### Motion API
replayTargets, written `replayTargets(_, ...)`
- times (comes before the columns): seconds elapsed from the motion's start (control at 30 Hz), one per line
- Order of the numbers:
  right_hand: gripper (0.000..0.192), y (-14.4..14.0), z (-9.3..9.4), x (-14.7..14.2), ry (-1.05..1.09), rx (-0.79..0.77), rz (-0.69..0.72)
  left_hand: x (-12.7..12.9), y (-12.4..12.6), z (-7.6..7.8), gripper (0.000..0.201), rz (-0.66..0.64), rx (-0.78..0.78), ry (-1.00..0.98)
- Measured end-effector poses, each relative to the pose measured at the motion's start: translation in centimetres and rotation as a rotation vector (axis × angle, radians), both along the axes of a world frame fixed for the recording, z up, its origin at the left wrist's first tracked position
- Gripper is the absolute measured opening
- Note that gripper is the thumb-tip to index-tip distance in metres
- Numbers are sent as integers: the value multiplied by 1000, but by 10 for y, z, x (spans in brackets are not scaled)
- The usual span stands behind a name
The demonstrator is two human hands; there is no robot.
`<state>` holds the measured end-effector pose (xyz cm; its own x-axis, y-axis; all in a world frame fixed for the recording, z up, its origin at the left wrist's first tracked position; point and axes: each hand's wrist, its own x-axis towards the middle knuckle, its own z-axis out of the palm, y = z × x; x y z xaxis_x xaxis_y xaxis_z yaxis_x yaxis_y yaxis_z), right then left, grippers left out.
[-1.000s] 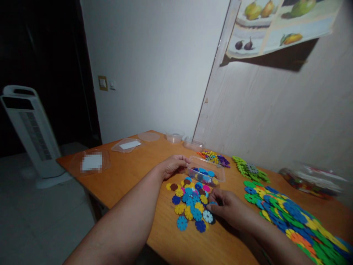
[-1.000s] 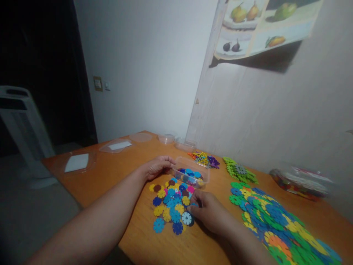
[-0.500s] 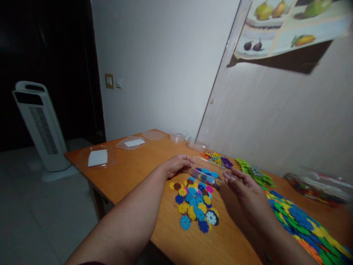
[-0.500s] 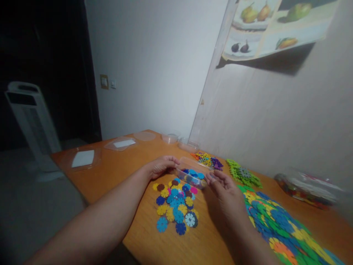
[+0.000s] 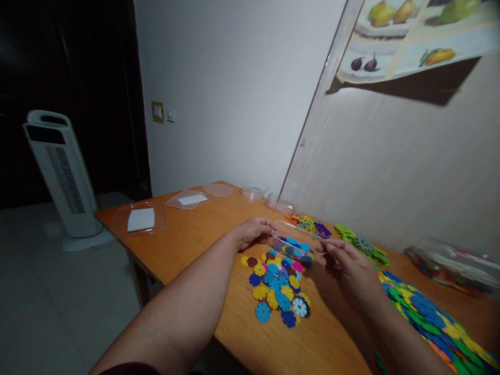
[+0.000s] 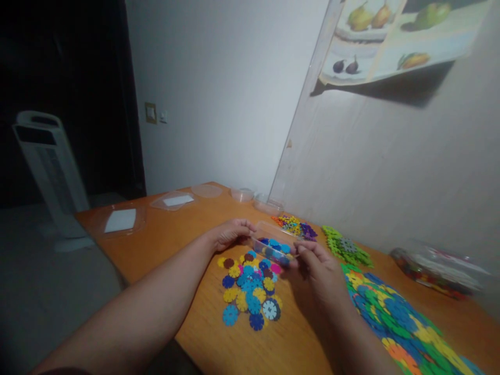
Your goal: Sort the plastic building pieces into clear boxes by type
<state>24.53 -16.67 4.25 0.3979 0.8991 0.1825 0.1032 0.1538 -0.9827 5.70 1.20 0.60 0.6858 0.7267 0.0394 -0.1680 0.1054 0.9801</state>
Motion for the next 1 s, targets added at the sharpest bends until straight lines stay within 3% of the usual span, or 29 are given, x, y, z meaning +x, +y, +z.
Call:
replayTargets(0.13,33,-9,-17,-13,-166,-209,162,0,-2,2,18,-1,3,-18)
replayTargets(0.27,30,-7,-38,-18,-387,-267,333,0,-3,3,19,7,3,0)
replayTargets(0.37,23,-2,-44,-12,-605,-256,349,0,-2,2,21,-2,2,6)
replayTargets(0.53,28,1,-42,-7,-669,-210,306,1,2,-1,24,12,22,24)
replayTargets(0.73,34,-3,-27,-11,-470,-198,139,1,2,-1,24,24,27,21)
replayTargets(0.83,33,-5,-6,-11,-233,-87,32,1,1,-1,24,24,20,25)
replayTargets(0.9,46,-6,5,-8,-121,15,-41,1,1,-1,25,21,15,26)
replayTargets(1.0,45,-10,6,-4,-190,-40,-28,1,2,-2,24,15,14,19)
